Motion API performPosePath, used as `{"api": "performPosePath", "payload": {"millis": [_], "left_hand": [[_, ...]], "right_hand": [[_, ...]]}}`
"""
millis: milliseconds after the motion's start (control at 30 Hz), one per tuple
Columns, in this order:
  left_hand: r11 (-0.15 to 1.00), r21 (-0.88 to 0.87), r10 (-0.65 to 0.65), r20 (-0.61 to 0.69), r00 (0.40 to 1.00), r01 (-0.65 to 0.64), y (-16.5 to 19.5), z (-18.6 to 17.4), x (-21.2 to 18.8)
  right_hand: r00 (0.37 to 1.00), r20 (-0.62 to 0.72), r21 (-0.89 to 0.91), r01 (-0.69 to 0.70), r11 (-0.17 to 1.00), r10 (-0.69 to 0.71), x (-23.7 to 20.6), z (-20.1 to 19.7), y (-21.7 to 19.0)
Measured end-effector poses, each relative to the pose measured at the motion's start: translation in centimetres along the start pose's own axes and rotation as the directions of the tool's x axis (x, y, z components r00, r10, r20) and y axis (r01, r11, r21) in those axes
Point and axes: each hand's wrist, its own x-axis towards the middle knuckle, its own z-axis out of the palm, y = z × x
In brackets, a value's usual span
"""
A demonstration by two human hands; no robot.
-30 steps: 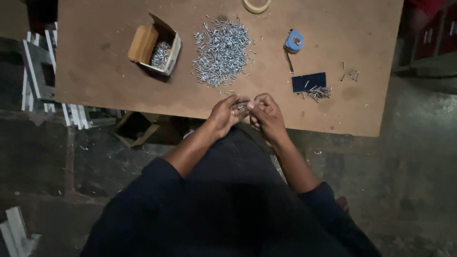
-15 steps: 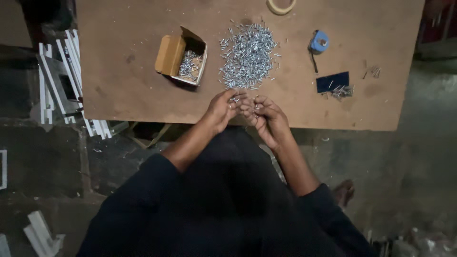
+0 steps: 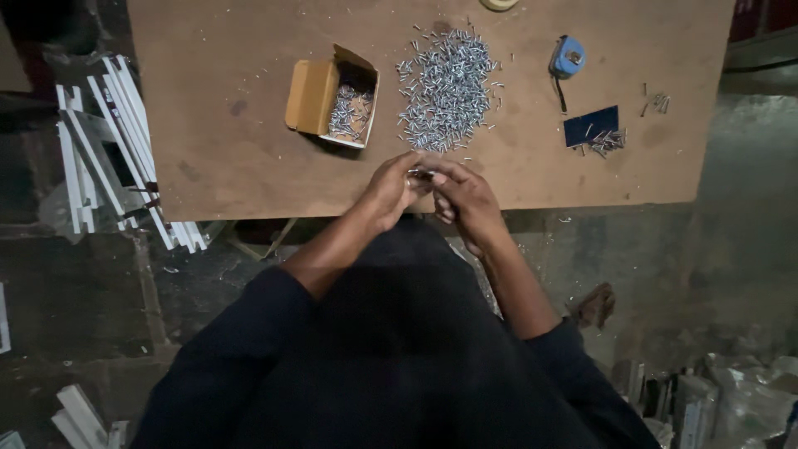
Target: The person sorts small metal fasteners on a workbench, picking them up from a pile and placing them into a small cardboard box. The hands repeatedly gather fasteners and transfer them into the box.
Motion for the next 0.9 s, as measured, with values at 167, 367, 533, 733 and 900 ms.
{"api": "performPosePath", "payload": {"millis": [167,367,533,733,900], "left_hand": [[0.999,-0.046,0.004,0.004,1.0,-0.004,0.2,-0.4,0.6],[1.0,-0.011,-0.007,0.013,1.0,0.007,0.8,-0.6,0.6],[1.0,-0.006,-0.008,0.05,0.999,0.008,0.8,-0.2,0.7],[0.999,-0.043,-0.028,0.008,1.0,0.028,0.8,-0.3,1.4],[0.999,-0.031,-0.037,0.012,0.999,0.037,1.1,-0.1,1.3]], "right_hand": [[0.993,-0.099,-0.037,0.06,0.997,-0.064,0.9,0.5,0.5],[0.995,-0.079,0.107,0.065,0.992,-0.057,0.2,0.1,-0.1],[0.985,-0.09,-0.232,0.123,0.965,-0.147,0.7,1.1,-0.1],[0.998,-0.053,0.177,0.046,0.983,-0.037,0.8,-0.6,0.2],[0.993,-0.115,0.256,0.029,0.966,0.0,0.5,-1.7,0.9]]}}
